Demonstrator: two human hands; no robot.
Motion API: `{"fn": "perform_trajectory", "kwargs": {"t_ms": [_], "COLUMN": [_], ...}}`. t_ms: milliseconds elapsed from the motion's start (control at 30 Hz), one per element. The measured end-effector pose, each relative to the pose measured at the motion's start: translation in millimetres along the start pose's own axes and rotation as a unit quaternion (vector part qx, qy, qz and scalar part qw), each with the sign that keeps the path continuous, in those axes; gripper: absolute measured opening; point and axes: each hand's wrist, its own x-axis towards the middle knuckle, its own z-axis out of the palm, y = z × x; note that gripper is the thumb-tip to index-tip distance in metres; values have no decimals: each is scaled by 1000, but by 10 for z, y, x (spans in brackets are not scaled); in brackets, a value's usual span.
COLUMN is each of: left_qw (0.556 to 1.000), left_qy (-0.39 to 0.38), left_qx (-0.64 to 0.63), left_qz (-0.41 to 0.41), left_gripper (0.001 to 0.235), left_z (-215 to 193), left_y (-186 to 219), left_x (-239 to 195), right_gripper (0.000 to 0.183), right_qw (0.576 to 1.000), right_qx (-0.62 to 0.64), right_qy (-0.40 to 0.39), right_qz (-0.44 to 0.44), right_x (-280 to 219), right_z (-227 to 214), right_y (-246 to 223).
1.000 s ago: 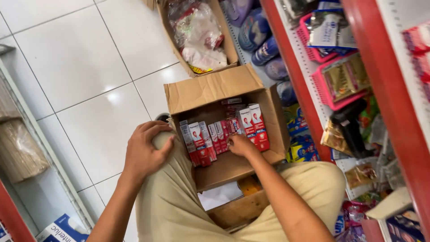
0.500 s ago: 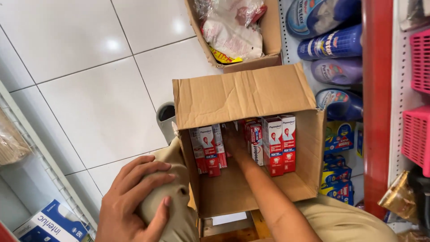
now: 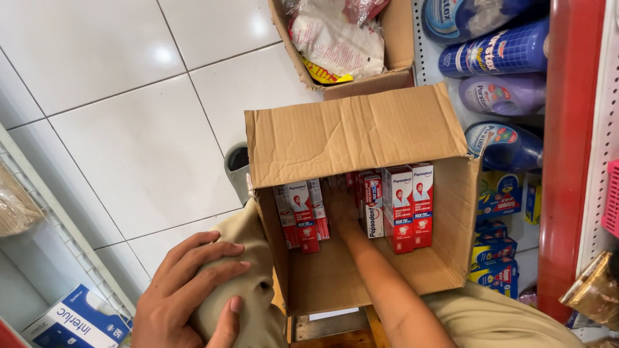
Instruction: The person sits on the floor of a store aisle and takes toothpaste boxes out of a cardboard box. They wipe each box with a cloth, scan it with a handheld barcode scanner, and place the boxes onto the shelf in front of them.
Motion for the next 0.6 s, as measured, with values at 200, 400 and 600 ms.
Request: {"fn": "perform_trajectory", "kwargs": {"t_ms": [200,400,600], "left_qw": [998,996,996], "left_qy": [19,51,63], "left_qx": [-44,-66,-53], "left_qz": [-33,30,38], "left_gripper": [32,25,26], "left_z": [-102,-117,-85], "left_y": [276,393,456], "left_x": [110,134,63], "right_gripper": [27,34,43], "right_qw": [992,988,939], "right_qx": [1,152,299], "right_qy": [119,5,165], "right_qz": [-44,-32,-37], "right_x": [-445,-750,-1369], "right_z": [-690,-903,-1563], "right_y": [-164,51,265]}}
